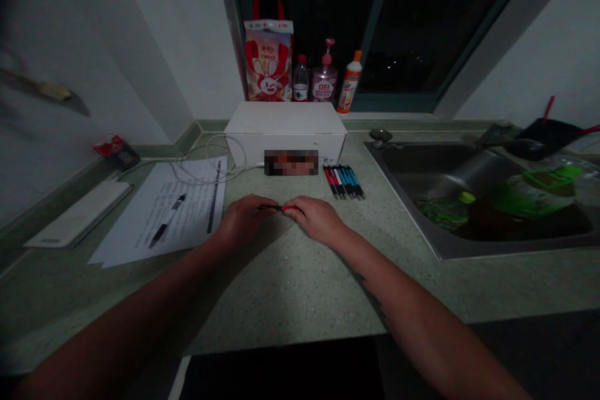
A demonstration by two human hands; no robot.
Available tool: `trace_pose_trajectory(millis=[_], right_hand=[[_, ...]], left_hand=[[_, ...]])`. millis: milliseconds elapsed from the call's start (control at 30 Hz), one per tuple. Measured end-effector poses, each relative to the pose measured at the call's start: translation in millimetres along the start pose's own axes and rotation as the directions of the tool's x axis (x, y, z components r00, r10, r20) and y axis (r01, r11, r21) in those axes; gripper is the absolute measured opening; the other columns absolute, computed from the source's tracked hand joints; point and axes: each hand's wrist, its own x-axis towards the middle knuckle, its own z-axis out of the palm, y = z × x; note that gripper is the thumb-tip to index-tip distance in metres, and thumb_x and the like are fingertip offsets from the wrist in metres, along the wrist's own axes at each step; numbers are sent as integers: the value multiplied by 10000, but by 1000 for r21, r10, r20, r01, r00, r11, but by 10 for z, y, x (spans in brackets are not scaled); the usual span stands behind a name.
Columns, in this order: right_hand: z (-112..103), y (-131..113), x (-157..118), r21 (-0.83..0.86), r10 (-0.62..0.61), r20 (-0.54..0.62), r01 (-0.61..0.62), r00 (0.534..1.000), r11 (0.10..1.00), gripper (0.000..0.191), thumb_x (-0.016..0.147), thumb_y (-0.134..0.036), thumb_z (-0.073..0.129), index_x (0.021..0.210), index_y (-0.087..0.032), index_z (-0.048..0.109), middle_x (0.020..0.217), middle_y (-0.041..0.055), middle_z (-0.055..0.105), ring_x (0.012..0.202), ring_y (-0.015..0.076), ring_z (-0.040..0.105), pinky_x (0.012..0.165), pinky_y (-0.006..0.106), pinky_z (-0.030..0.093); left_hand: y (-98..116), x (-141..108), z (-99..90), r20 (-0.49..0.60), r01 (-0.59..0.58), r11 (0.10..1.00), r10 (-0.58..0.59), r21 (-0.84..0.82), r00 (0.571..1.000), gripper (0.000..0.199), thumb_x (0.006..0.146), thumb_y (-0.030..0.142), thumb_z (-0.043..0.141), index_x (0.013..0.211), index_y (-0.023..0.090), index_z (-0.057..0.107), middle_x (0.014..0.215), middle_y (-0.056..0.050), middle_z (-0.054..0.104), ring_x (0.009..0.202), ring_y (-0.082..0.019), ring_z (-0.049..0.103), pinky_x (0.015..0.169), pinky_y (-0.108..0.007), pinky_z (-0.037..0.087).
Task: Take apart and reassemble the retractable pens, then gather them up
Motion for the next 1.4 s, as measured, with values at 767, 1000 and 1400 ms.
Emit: trace_pose_trajectory(millis=[767, 1000, 1400], right_hand=[[-46, 37, 7, -40, 26, -72, -29, 997, 999, 168, 996, -329, 623, 1037, -230, 753, 1000, 55, 776, 916, 214, 702, 797, 316, 485], [-92, 8, -7, -33, -17, -152, 12, 988, 999, 155, 984, -316, 646, 1042, -215, 749, 1023, 71, 769, 952, 228, 698, 833, 339, 494], [-89, 16, -1, -9, 57, -110, -59, 992, 998, 197, 911, -349, 745, 1062, -224, 727, 948, 45, 761, 844, 212, 690, 732, 316, 477]], left_hand=[[44, 39, -58, 63, 184, 983, -182, -23, 981, 201, 878, 267, 677, 1031, 255, 807, 1012, -51, 804, 948, -245, 724, 869, -362, 529], [50, 38, -68, 65, 213, 970, -206, -119, 976, 213, 927, 313, 600, 875, 206, 776, 853, -33, 797, 805, -209, 706, 782, -330, 523], [6, 32, -57, -5, 127, 990, -127, -55, 992, 150, 890, 264, 688, 966, 230, 813, 960, -69, 802, 919, -252, 716, 856, -390, 519]])
